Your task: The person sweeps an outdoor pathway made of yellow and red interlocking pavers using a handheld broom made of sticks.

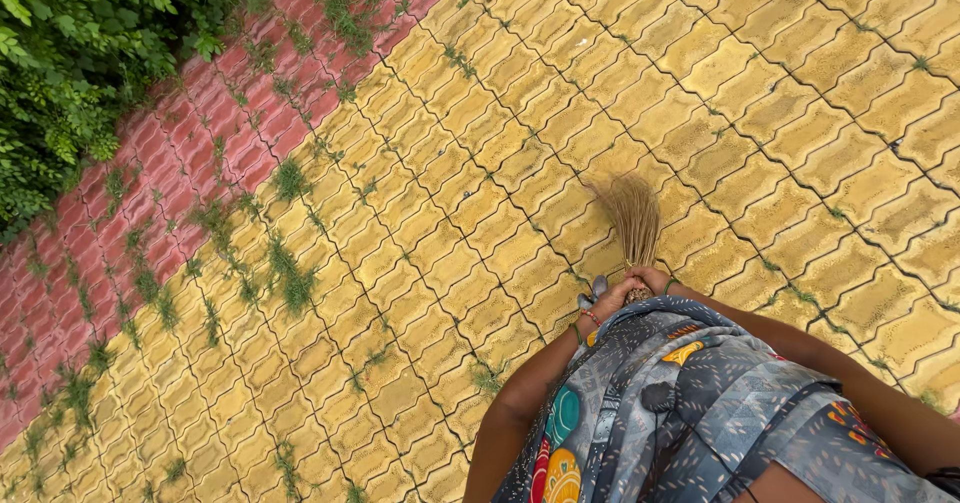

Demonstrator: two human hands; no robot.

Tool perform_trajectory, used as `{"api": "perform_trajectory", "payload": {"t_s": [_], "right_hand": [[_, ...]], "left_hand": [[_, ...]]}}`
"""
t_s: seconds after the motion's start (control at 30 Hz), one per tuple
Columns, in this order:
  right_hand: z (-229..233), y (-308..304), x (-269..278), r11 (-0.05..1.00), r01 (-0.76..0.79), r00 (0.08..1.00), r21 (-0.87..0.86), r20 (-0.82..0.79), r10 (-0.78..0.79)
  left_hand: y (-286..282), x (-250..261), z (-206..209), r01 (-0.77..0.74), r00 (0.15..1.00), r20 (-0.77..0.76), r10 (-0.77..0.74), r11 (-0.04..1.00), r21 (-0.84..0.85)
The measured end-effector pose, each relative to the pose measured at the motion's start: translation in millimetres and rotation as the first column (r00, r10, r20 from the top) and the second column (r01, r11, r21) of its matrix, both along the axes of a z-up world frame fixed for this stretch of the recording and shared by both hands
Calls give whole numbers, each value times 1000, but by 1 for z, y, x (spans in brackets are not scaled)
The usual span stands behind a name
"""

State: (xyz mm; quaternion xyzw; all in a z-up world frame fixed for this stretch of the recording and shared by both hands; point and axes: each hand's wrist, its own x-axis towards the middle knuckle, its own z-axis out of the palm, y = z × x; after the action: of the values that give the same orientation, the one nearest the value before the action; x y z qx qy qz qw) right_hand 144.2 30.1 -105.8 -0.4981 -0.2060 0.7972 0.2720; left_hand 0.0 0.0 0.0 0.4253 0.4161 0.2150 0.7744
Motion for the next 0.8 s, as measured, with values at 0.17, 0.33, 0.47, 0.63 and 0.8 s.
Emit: {"api": "perform_trajectory", "payload": {"t_s": [0.17,0.33,0.47,0.63,0.8], "right_hand": [[84,-19,7,937,349,932,-10,113,-346],[160,-6,-5,889,458,847,1,304,-437],[160,9,-8,907,416,902,70,91,-421],[99,40,0,959,263,965,-102,33,-261],[51,58,22,975,219,975,18,-45,-218]], "left_hand": [[4,7,25,12,1000,28,-13,1000,24],[16,3,50,-28,998,59,21,993,112],[23,3,46,-146,989,54,140,981,126],[52,11,22,-192,976,101,194,981,-29],[93,42,16,-56,971,209,115,962,-266]]}}
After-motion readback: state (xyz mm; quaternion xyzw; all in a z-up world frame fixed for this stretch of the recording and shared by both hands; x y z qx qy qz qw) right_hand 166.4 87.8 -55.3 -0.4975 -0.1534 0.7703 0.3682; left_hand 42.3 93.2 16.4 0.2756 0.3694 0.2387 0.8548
